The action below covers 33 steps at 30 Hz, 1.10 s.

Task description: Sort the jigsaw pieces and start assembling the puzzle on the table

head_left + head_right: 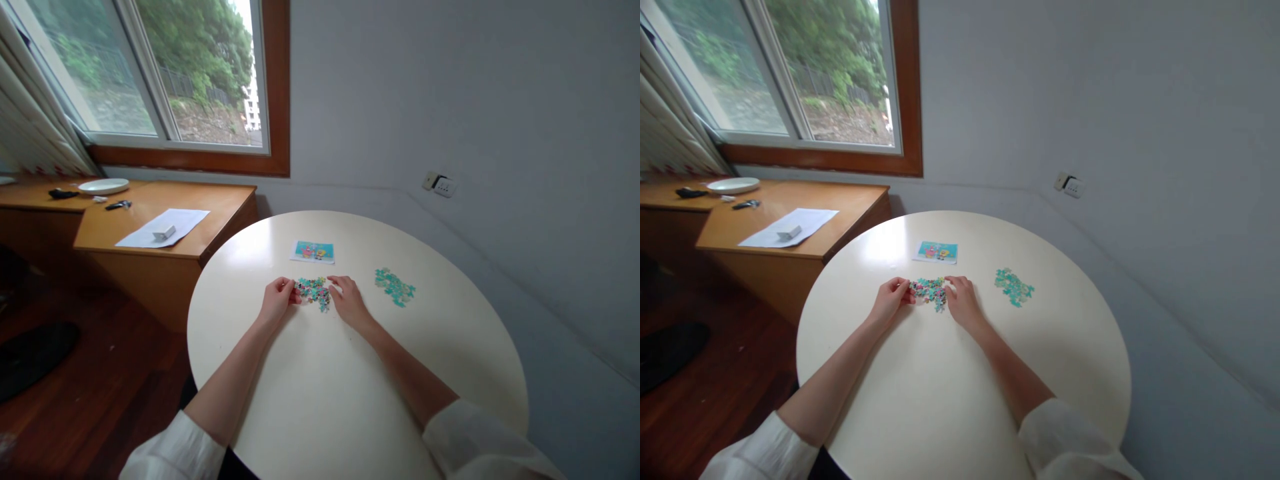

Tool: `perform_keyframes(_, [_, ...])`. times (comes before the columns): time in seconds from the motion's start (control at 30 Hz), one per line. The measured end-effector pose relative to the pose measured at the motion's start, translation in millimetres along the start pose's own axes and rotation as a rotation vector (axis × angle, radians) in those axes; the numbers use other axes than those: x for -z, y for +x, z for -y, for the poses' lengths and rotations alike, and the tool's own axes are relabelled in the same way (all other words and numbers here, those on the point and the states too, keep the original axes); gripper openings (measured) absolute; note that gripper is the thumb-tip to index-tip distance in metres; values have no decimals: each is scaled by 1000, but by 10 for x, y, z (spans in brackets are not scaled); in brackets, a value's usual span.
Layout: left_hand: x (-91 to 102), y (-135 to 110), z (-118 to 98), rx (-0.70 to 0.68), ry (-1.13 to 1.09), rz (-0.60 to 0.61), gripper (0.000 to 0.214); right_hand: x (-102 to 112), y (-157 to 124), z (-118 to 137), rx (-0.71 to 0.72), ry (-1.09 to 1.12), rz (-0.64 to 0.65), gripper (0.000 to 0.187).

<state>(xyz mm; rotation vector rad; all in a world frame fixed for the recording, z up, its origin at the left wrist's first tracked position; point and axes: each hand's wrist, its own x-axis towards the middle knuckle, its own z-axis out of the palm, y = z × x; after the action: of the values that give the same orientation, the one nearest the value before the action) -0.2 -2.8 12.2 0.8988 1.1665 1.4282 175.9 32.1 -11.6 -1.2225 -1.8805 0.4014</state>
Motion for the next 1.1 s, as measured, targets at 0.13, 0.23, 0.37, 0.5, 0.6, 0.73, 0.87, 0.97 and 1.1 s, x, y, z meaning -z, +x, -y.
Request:
perform_keyframes(0.13, [-10,-2,14,-37,94,-14,31,204,-180,51,176,-176,123,45])
perform_keyframes(0.23, [-22,-23,43,-138,244,-10,30,255,-265,136,271,-252,203,44])
perform_keyframes(0.37, [-52,-77,86,-296,459,25,28,250,-279,165,250,-254,176,25])
perform_keyframes(0.5, [-69,-119,97,-364,610,58,24,234,-267,108,204,-259,156,21])
perform_keyframes(0.6, [-59,-122,95,-394,695,80,19,229,-267,72,174,-264,135,23])
perform_keyframes(0.73, [-43,-123,87,-416,818,164,20,237,-262,71,164,-246,124,31])
perform_keyframes(0.87, [-36,-129,80,-429,953,222,19,245,-265,93,194,-231,160,30])
perform_keyframes(0.97, [-26,-124,90,-431,995,229,16,239,-269,88,192,-223,166,26])
perform_keyframes(1.1, [-8,-116,107,-410,989,231,17,234,-265,70,173,-205,148,19])
